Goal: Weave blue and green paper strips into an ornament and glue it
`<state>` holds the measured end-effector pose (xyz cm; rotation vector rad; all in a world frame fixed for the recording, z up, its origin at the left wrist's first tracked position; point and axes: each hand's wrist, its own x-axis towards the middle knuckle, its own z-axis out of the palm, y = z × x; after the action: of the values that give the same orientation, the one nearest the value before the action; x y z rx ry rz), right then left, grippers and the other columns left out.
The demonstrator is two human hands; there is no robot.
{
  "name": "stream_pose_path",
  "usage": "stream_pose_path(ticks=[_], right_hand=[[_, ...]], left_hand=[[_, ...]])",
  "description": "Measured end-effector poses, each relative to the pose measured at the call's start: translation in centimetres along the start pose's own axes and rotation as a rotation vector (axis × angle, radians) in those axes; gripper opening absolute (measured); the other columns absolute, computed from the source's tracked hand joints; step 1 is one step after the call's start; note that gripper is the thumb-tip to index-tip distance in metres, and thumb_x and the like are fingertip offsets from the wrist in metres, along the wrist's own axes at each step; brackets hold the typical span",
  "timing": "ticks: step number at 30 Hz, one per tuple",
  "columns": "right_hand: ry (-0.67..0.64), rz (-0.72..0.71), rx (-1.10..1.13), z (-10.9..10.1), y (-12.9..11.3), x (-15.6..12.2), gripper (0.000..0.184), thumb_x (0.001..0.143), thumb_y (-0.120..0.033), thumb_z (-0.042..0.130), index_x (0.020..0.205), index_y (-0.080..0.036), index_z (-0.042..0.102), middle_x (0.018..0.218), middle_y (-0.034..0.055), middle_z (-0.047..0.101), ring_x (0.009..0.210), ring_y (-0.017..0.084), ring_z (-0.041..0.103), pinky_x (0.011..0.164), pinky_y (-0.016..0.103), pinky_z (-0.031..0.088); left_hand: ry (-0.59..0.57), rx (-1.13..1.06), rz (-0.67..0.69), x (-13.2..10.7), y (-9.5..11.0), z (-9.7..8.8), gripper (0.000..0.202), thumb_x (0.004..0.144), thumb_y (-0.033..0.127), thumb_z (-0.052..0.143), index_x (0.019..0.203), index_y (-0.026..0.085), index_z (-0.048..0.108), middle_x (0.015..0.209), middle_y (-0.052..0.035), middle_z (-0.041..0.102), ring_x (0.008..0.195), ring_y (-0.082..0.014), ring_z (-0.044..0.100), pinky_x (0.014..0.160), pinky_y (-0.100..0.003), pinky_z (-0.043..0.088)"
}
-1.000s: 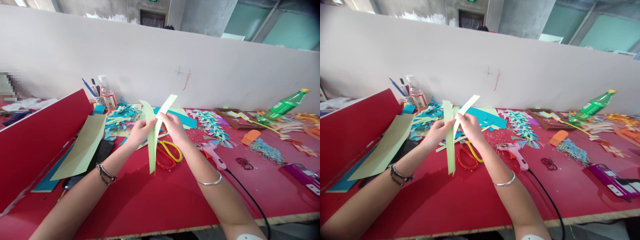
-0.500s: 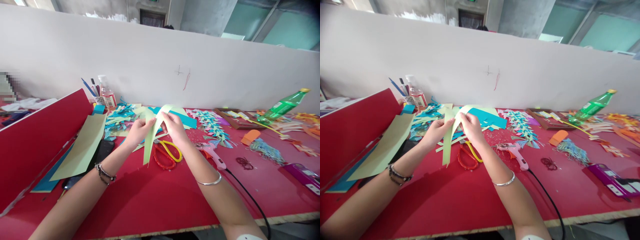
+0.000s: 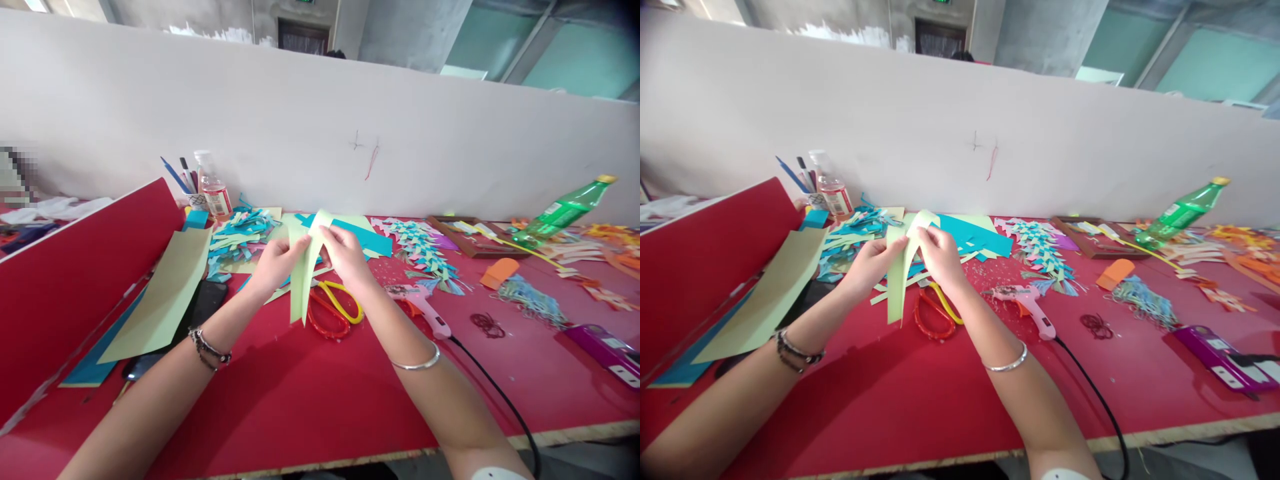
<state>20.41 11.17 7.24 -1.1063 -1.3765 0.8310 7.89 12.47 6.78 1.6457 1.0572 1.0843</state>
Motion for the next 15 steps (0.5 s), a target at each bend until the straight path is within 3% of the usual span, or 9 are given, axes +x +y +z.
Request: stream_pose_path(ticks=[5,9,15], right_hand=[[-0.079,-0.019,-0.094,-0.05,0.08,-0.09,0.029,0.079,-0.039,0.044,0.059,-0.018,0.045,0.047,-0.0060,0.036,0.042,0.006,0.034,0.041,0.019,0.026],[-0.050,-0.013,-0.108,0.05,0.11,-0.09,0.032,0.081,-0.037,0.040,0.055,-0.019,0.040,0.043,-0.0063,0.034,0.040,0.006,0.033,0.041,0.020,0.026],[0.004,-0.024,-0.040,-0.02,0.00,0.01,0.033,0.080,-0.040,0.043,0.055,-0.019,0.039,0.043,-0.0073,0.033,0.039,0.005,0.030,0.041,0.019,0.025]], left_hand=[[0.042,-0.012,0.019,0.16,-0.10,-0.10,0.042,0.073,0.047,0.046,0.048,0.017,0.033,0.043,0.0062,0.029,0.038,-0.0038,0.025,0.038,-0.019,0.016],[0.070,-0.095,-0.004,0.32,-0.18,-0.16,0.038,0.074,0.046,0.045,0.051,0.016,0.041,0.044,0.0055,0.033,0.040,-0.0047,0.027,0.039,-0.019,0.019],[0.022,0.040,0.068,0.04,-0.01,-0.16,0.041,0.075,0.047,0.045,0.049,0.016,0.036,0.045,0.0063,0.026,0.041,-0.0044,0.023,0.039,-0.020,0.016]])
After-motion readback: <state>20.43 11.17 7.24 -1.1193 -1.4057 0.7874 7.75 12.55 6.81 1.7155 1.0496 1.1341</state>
